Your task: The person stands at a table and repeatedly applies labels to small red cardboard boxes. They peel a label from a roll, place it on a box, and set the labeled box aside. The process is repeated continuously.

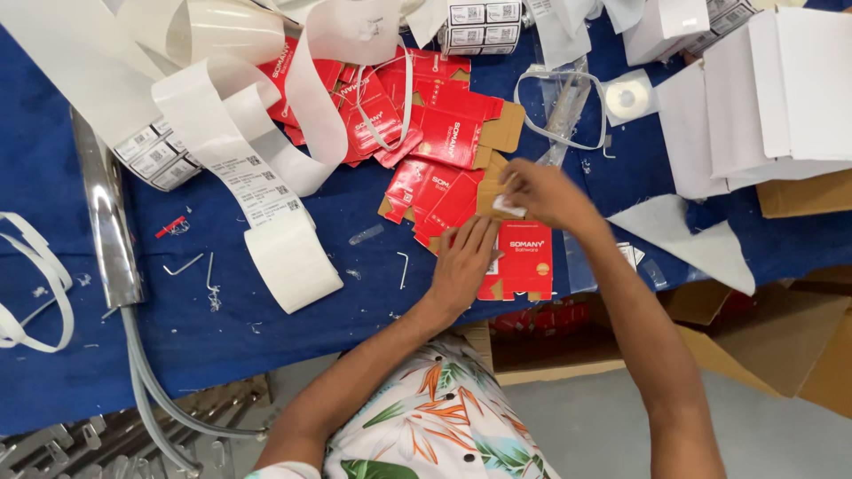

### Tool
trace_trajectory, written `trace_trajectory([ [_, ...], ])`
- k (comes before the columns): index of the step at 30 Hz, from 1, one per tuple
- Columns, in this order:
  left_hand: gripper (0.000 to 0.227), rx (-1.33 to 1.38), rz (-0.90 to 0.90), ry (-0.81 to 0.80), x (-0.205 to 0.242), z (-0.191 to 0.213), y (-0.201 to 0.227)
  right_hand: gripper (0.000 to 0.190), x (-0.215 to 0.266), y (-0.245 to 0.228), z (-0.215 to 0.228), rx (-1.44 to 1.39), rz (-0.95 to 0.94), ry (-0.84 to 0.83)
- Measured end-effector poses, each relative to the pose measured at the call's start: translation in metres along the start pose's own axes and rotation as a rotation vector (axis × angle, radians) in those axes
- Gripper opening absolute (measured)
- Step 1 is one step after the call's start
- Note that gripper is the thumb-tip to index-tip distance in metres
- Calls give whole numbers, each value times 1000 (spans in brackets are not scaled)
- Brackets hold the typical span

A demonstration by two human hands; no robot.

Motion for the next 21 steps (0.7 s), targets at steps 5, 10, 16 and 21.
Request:
trace_trajectory([
  [5, 44, -29, -34, 7, 13, -1, 3, 64, -21, -14, -25, 837, 73, 76],
  [10, 35, 65, 31, 40, 0, 2, -6, 80, -47, -4, -1, 718, -86, -46],
  [16, 29, 99, 64, 4, -17, -12, -19, 70, -26, 3, 11, 655, -16, -123],
  [21, 21, 443, 137, 44, -45, 17, -30, 59, 57, -10, 45, 176, -135, 205],
])
Point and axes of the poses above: each hand's wrist, its own x-axis away from the middle knuckle, its own z-axis out of the back of the hand, y = z × x, the point moved 8 cm from there along -x, towards the middle knuckle, and after that the axes turned 15 degrees about -x, right-handed, at the moved point
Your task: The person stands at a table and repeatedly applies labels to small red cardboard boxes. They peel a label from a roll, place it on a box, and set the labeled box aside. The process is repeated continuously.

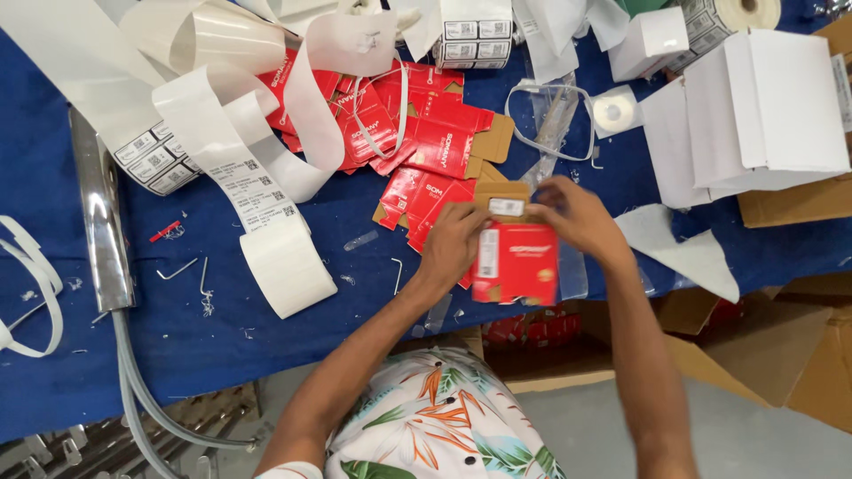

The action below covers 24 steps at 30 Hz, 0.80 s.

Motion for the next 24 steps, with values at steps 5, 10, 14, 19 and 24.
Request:
trace_trajectory([
  [5, 26, 269, -39, -96, -10, 7, 54, 49, 129, 60, -1, -502, -49, 359],
  [10, 29, 360, 16, -162, -4, 41, 53, 53, 270, 170, 4, -1249, 129, 757],
  [14, 23, 188, 183, 93, 11, 118, -20, 52, 329, 287, -58, -1066, -572, 959],
  [19, 17, -91, 400, 427, 43, 232, -113, 29, 291, 265, -30, -273, -633, 983],
  [24, 15, -108, 537, 470, 85, 267, -153, 37, 156, 118, -26, -337, -70, 799],
])
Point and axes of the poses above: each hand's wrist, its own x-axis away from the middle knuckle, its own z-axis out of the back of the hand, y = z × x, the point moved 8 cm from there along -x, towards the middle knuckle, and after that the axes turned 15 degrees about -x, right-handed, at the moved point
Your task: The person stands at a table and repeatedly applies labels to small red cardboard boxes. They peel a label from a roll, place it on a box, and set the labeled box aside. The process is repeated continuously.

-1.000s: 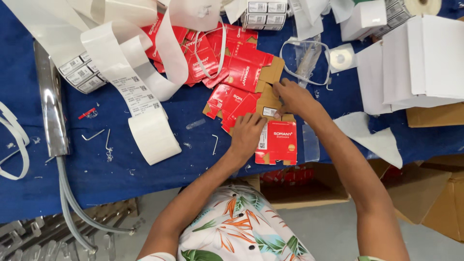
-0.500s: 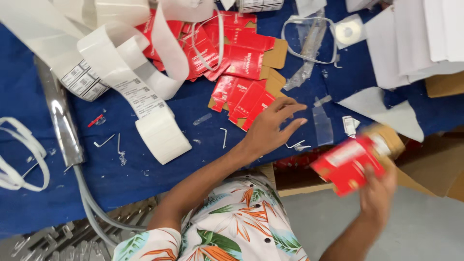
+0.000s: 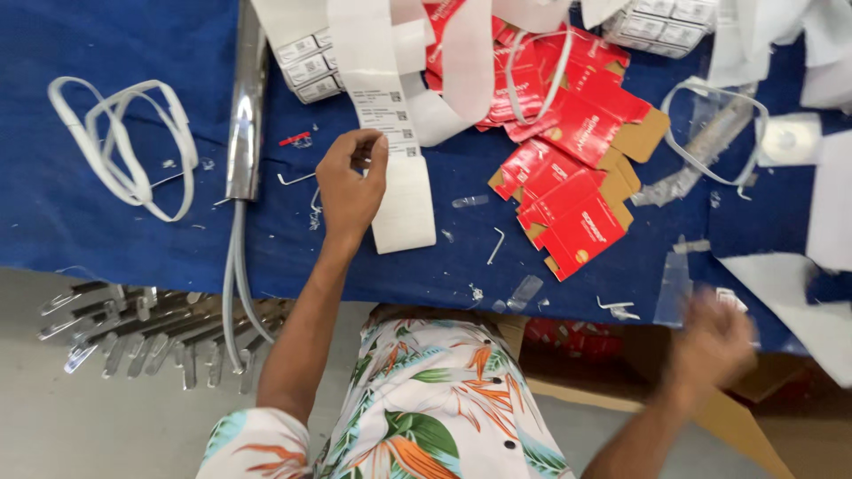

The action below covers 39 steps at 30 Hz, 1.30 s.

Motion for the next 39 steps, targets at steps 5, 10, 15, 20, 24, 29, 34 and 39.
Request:
trace_trajectory([
  [5, 23, 132, 171, -392, 56, -77, 9, 79, -15, -90, -172, 517, 649, -430],
  [10, 44, 60, -13, -657, 118, -165, 57, 79, -31, -59, -175, 264, 29, -409],
  [15, 32, -79, -44, -825, 136, -179, 56, 33, -44, -34, -150, -342, -191, -310],
  [20, 28, -42, -180, -1091, 160, -158, 75, 16, -74, -50, -159, -36, 120, -340],
  [24, 26, 28, -9, -759, 114, -97, 57, 20, -60, -118, -168, 143, 627, -230],
  [29, 45, -259, 31, -38, 10, 5, -29, 22, 9, -161, -271, -275, 252, -677],
  [34, 55, 0, 403, -366, -9, -28, -112, 38, 96, -205, -373, -95, 257, -888],
  [39, 58, -238, 190, -157, -33, -32, -113, 27, 116, -243, -402, 94, 618, -725],
])
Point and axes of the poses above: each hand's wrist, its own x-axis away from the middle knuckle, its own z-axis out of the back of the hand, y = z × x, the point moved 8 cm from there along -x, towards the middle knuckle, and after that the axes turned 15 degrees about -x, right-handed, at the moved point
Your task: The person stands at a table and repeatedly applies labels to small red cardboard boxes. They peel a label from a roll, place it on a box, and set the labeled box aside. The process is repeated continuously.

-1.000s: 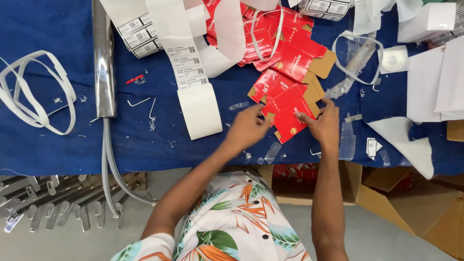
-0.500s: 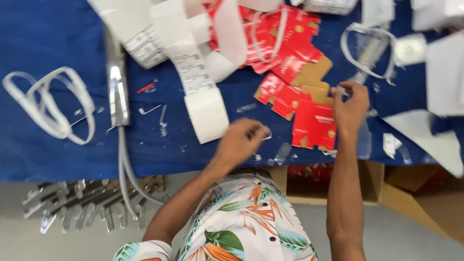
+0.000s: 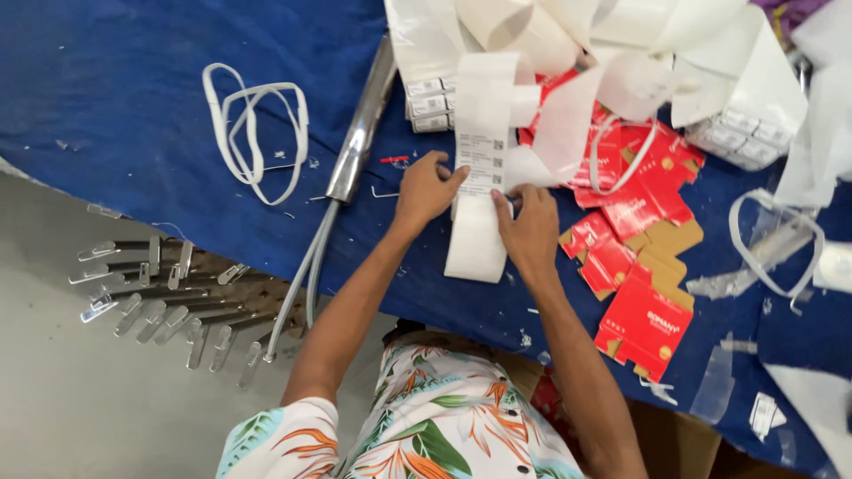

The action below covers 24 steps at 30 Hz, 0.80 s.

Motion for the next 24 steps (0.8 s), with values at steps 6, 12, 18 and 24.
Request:
trace_trajectory([
  [6, 44, 64, -72, 108, -43, 1, 23, 13, -32, -33, -7, -109, 263, 5],
  [12, 38, 658, 3, -295, -45, 4, 48, 37, -47, -70, -3, 25, 514, 111],
  [18, 45, 745, 58, -335, -43, 11, 60, 27, -47, -84, 0, 73, 612, 125],
  [24, 42, 625, 16, -240, -60, -32, 36, 19, -37, -97, 12, 43, 690, 175],
])
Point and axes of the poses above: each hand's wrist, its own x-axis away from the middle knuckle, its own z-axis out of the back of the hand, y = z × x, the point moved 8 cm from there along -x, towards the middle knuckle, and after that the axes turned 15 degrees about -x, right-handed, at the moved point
